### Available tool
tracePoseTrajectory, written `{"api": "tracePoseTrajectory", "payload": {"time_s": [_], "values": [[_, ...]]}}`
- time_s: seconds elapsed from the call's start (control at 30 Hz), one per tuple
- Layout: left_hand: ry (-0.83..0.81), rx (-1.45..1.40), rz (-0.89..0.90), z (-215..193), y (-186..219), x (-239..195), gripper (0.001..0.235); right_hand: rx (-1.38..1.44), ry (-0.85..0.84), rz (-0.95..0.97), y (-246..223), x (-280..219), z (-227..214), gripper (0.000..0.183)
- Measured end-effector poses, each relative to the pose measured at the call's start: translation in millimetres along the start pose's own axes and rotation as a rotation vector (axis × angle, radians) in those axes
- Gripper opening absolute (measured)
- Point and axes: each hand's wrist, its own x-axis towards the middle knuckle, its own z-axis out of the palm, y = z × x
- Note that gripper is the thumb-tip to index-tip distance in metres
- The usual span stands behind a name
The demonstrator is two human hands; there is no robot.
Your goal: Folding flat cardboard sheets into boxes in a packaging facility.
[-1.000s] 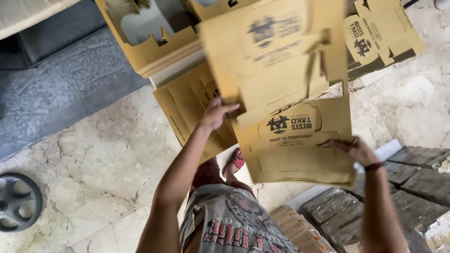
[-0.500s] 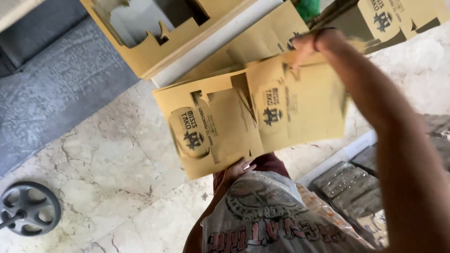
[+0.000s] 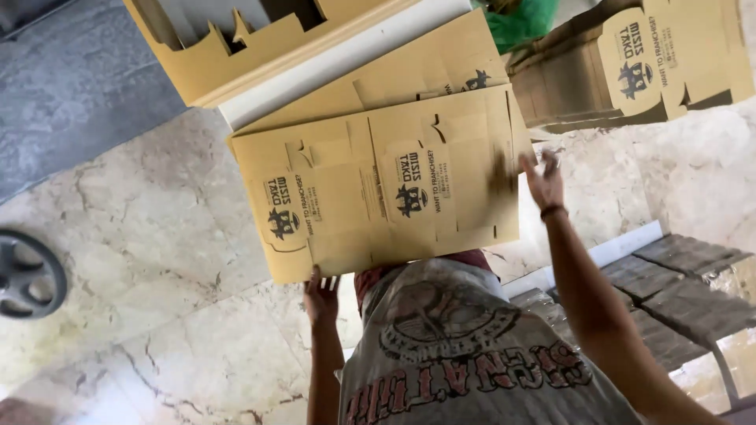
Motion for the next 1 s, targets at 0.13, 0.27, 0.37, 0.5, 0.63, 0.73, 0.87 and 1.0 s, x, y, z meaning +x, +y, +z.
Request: {"api": "tracePoseTrajectory", "payload": {"time_s": [0.13,0.27,0.37,0.5,0.63,0.73,0.87,1.0], "values": [[0.092,0.004,0.236,-3,-3,-2,0.02,0.401,-0.399,0.244,15,-70,7,0.065],[0.172,0.283,0.159,-38,-18,10,0.028,0.347,-0.455,0.094,-11,-63,-29,0.046],[0.164,0.434,0.059,-19,-23,-16,0.045,0.336,-0.47,0.054,11,-38,-32,0.056],[0.182,0.993,-0.113,16,4,-42,0.091,0.297,-0.557,0.133,-13,-26,-31,0.078],[-0.053,1.717,-0.037,86,4,-43,0.057,0.551,-0.546,0.18,16,-16,-17,0.042],[-0.354,1.861,0.411,188,-43,-66,0.041,0.654,-0.496,0.163,40,-4,4,0.031],[-1.065,1.823,1.173,265,-155,-44,0.055,1.018,-0.506,0.266,-55,-58,-53,0.025],[-1.362,2.109,1.087,273,-222,-55,0.12,1.007,-0.537,0.314,-34,-36,-43,0.023]]}}
